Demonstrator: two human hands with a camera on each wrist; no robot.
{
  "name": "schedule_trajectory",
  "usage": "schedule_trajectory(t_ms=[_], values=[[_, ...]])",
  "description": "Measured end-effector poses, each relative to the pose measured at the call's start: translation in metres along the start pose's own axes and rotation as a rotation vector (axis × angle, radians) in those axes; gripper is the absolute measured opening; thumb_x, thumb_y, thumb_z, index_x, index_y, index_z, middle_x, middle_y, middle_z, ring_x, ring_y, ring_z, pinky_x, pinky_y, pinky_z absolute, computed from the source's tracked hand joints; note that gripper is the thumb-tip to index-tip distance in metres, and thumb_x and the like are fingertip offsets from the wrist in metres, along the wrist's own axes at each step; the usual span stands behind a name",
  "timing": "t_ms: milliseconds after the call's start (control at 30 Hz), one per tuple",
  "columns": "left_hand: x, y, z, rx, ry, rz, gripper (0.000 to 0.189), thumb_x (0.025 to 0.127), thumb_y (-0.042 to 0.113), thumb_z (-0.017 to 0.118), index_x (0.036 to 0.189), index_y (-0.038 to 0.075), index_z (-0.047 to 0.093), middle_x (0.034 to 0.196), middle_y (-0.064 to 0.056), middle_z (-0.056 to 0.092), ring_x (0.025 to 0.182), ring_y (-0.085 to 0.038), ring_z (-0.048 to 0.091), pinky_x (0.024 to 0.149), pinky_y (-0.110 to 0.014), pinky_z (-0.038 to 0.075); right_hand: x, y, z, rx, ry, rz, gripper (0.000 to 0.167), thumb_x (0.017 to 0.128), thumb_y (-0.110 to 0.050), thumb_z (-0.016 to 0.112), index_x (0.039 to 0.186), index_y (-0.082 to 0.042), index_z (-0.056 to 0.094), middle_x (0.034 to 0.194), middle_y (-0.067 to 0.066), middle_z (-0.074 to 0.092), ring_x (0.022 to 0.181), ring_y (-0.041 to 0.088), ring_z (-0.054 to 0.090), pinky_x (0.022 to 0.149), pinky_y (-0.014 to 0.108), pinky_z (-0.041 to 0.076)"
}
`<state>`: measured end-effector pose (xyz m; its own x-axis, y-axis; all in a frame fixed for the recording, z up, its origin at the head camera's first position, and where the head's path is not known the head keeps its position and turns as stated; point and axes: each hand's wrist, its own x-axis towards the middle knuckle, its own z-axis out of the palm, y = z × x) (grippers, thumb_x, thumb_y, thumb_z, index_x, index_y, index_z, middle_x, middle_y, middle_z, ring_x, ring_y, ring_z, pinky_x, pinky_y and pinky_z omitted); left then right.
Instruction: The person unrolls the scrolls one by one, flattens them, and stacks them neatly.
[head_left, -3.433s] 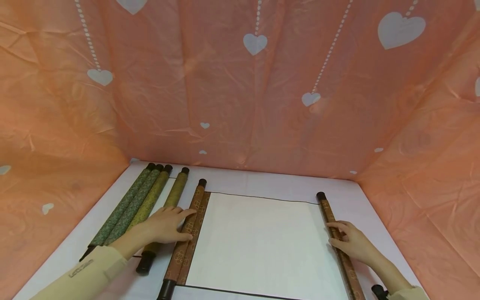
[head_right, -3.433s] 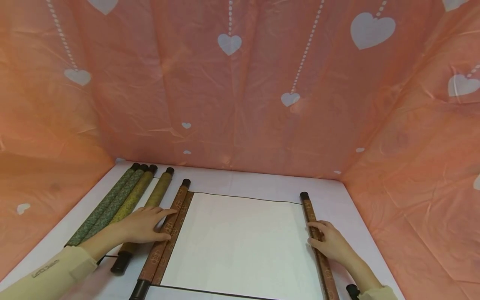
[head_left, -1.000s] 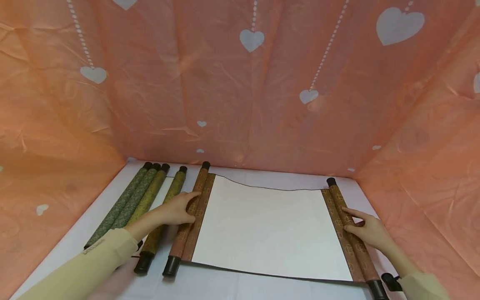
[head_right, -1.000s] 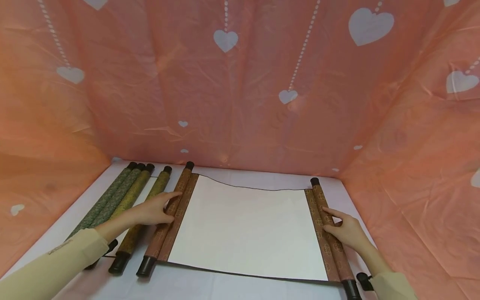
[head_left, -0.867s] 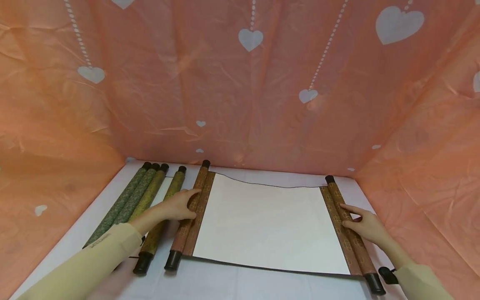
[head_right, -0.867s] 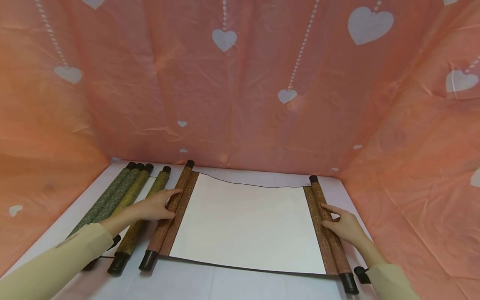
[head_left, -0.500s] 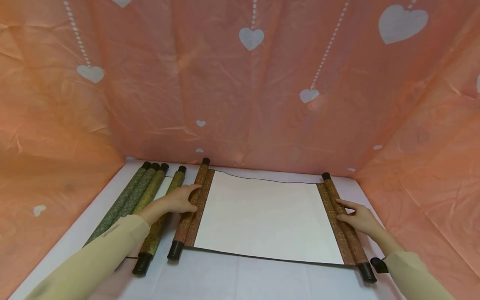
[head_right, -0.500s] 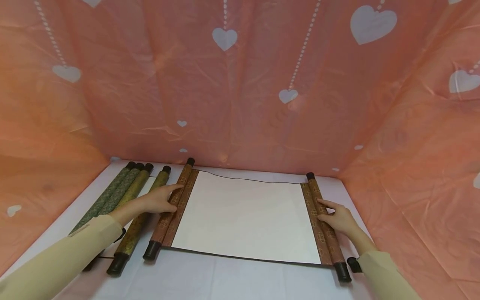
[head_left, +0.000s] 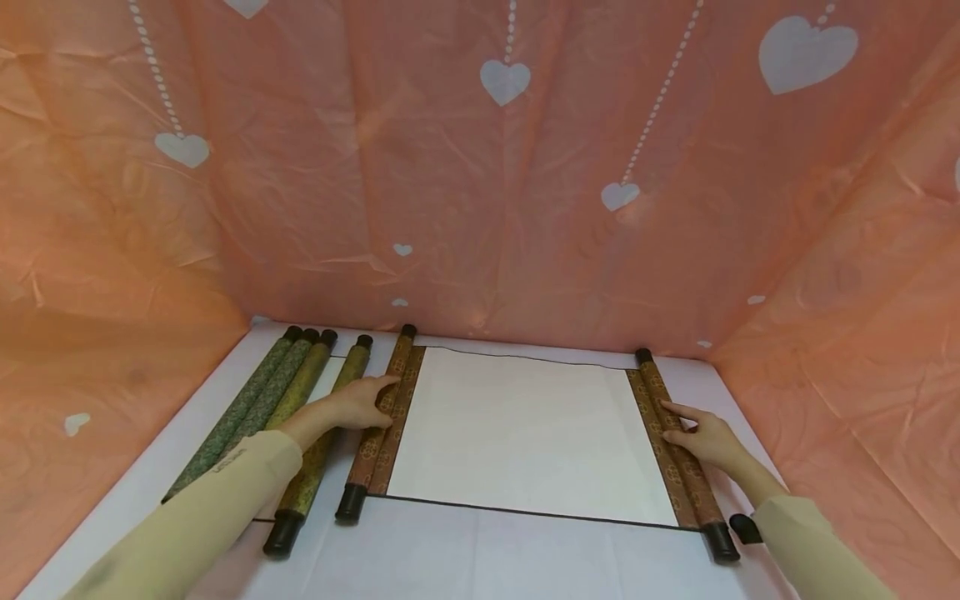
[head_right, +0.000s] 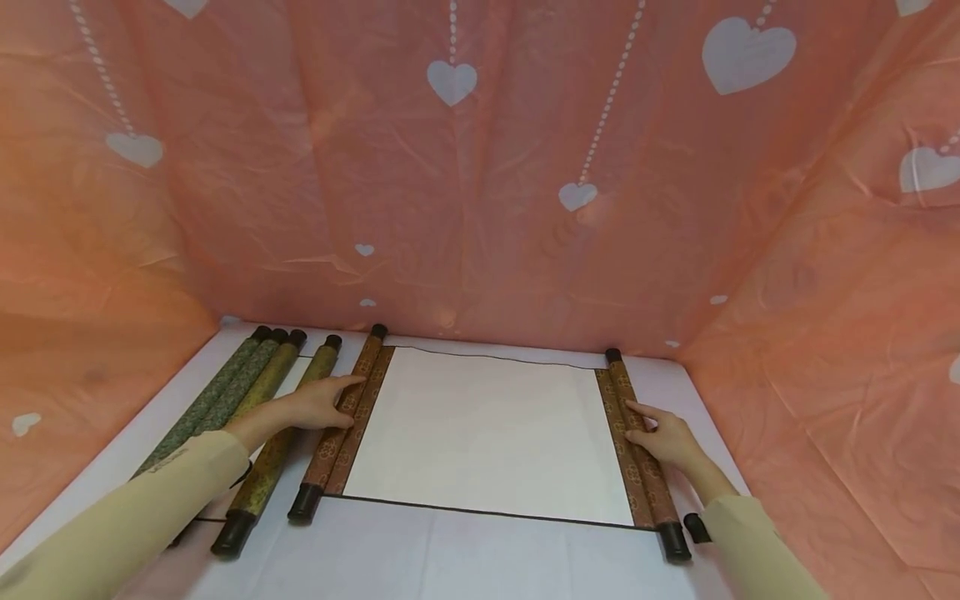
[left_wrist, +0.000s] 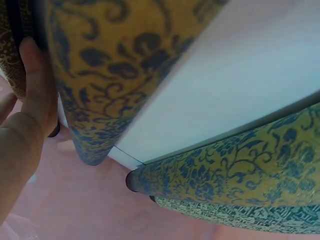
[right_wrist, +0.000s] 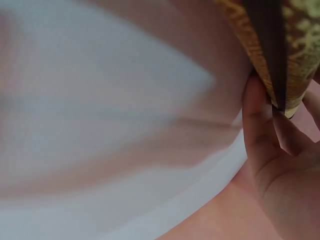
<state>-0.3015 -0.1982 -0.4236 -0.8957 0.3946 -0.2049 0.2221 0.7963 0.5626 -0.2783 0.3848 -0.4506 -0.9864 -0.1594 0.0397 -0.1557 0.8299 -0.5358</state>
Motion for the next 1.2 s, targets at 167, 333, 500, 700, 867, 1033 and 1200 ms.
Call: schedule_trajectory(t_ms=[167,333,500,700,867,1033,1200], values=[[0.002,-0.006,0.001,0.017,-0.011,0.017,0.081,0.092,0.017,0.077,0.158,-0.006,0.035,0.157,-0.036,0.037,0.143,-0.054,0.038,0.108,-0.064,0.041,-0.002,-0.002,0.001,-0.014,-0.017,0.003,0.062,0.095,-0.020,0.075,0.147,0.006,0.052,0.133,0.043,0.055,0.082,0.024,0.065,0.062,0.035,0.045],[0.003,-0.010,0.002,0.033,-0.010,0.034,0.081,0.093,0.022,0.078,0.158,-0.004,0.037,0.157,-0.034,0.038,0.143,-0.054,0.038,0.110,-0.065,0.039,-0.006,-0.004,0.001,-0.018,-0.007,-0.003,0.061,0.095,-0.019,0.075,0.146,0.006,0.053,0.133,0.042,0.056,0.079,0.022,0.063,0.060,0.033,0.044],[0.001,-0.011,0.004,0.064,-0.001,0.038,0.077,0.094,0.023,0.077,0.157,-0.003,0.040,0.156,-0.036,0.039,0.143,-0.055,0.036,0.110,-0.067,0.037,-0.011,-0.005,0.002,-0.027,0.001,-0.003,0.058,0.094,-0.016,0.076,0.143,0.007,0.056,0.125,0.039,0.062,0.083,0.024,0.065,0.063,0.035,0.047],[-0.007,-0.007,0.006,0.088,0.015,0.059,0.074,0.095,0.022,0.077,0.155,-0.004,0.043,0.153,-0.037,0.041,0.141,-0.055,0.039,0.108,-0.066,0.039,-0.018,-0.013,-0.001,-0.032,0.001,0.006,0.057,0.092,-0.014,0.077,0.141,0.008,0.057,0.126,0.036,0.062,0.090,0.029,0.066,0.068,0.037,0.050],[-0.017,-0.006,0.004,0.110,0.020,0.069,0.074,0.094,0.024,0.078,0.154,-0.003,0.045,0.151,-0.036,0.044,0.137,-0.054,0.044,0.105,-0.066,0.043,-0.023,-0.022,-0.003,-0.023,-0.006,0.003,0.058,0.093,-0.016,0.076,0.142,0.007,0.056,0.133,0.037,0.058,0.098,0.037,0.067,0.069,0.038,0.052],[-0.027,-0.004,0.003,0.092,0.033,0.073,0.073,0.095,0.023,0.077,0.154,-0.004,0.044,0.151,-0.036,0.043,0.132,-0.051,0.050,0.102,-0.064,0.046,-0.028,-0.038,-0.004,-0.020,0.003,-0.038,0.058,0.095,-0.018,0.075,0.143,0.008,0.055,0.141,0.037,0.052,0.112,0.050,0.062,0.076,0.048,0.057],[-0.039,-0.003,0.002,0.011,0.068,0.108,0.072,0.095,0.021,0.077,0.155,-0.002,0.045,0.152,-0.036,0.041,0.123,-0.045,0.058,0.095,-0.058,0.051,-0.028,-0.062,0.003,0.030,0.041,-0.099,0.056,0.096,-0.015,0.074,0.145,0.006,0.055,0.146,0.034,0.051,0.125,0.055,0.053,0.091,0.061,0.053]])
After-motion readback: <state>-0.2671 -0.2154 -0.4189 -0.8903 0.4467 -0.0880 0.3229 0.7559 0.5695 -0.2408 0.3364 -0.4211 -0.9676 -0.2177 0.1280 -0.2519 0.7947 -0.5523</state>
